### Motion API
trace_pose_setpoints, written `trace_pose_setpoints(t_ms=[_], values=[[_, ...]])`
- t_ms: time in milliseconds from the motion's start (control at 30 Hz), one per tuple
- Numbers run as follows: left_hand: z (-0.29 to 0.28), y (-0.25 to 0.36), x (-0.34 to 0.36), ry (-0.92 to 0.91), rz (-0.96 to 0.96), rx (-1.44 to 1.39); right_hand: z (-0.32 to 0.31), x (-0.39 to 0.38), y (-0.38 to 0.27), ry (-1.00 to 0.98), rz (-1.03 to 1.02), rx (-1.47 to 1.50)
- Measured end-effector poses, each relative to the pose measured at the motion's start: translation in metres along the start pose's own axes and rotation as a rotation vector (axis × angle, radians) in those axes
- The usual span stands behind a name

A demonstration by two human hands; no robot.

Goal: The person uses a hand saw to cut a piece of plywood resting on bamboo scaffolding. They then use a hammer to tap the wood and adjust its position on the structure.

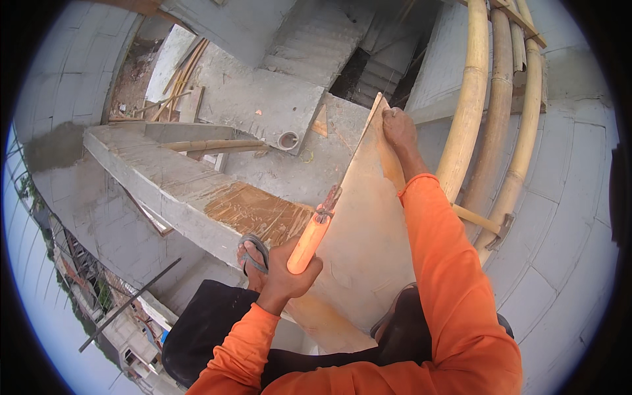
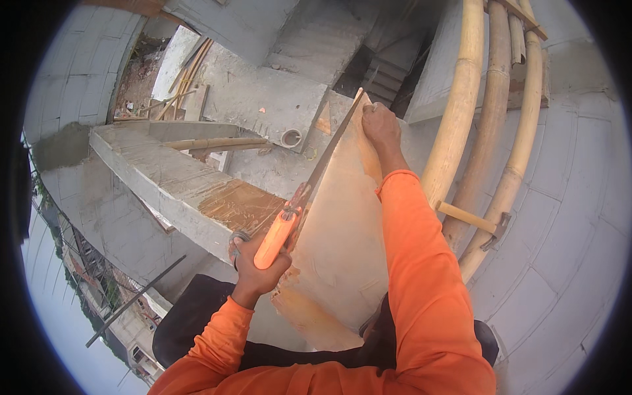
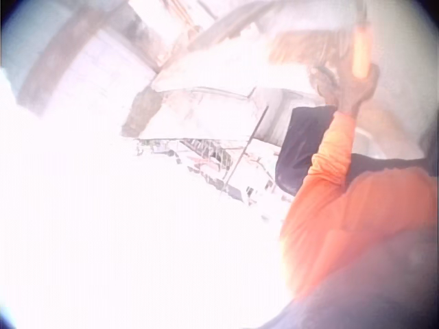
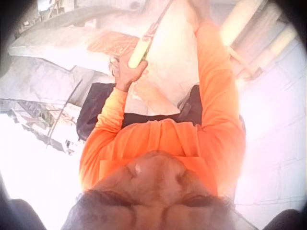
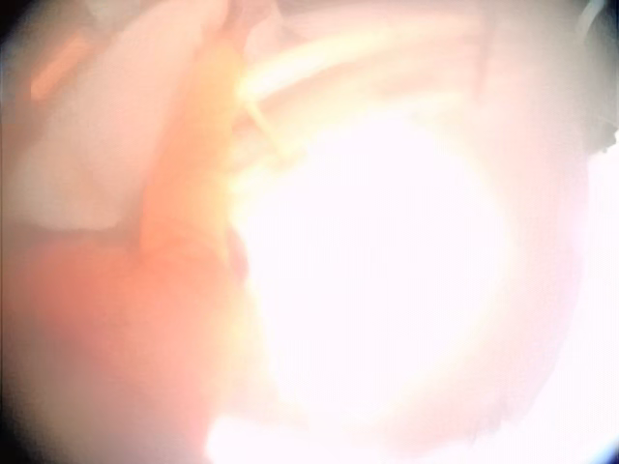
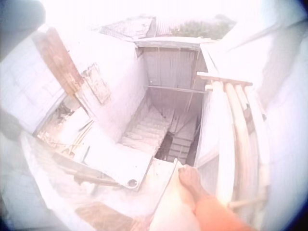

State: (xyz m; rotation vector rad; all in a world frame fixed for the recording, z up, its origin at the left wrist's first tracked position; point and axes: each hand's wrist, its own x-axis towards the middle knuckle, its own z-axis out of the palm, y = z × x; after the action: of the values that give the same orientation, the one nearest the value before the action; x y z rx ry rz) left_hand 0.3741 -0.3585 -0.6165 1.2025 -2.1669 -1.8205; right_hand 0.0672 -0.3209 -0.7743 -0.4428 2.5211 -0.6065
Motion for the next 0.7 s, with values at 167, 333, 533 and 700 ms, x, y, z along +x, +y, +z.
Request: trace_pose_setpoints(t_ms=[167,333,533,700], values=[[0.012,-0.015,0.032,0.078,0.027,-0.004,0.018,-0.003,-0.011,-0.044,-0.061,-0.021],[0.019,0.007,0.088,0.051,-0.063,-0.215,0.047,0.004,-0.017,-0.083,-0.139,-0.024],[-0.017,-0.008,-0.049,-0.004,0.005,0.059,0.017,-0.007,0.003,-0.064,-0.029,-0.066],[0.020,-0.005,0.084,0.041,-0.041,-0.195,0.031,-0.001,-0.024,-0.086,-0.108,-0.102]])
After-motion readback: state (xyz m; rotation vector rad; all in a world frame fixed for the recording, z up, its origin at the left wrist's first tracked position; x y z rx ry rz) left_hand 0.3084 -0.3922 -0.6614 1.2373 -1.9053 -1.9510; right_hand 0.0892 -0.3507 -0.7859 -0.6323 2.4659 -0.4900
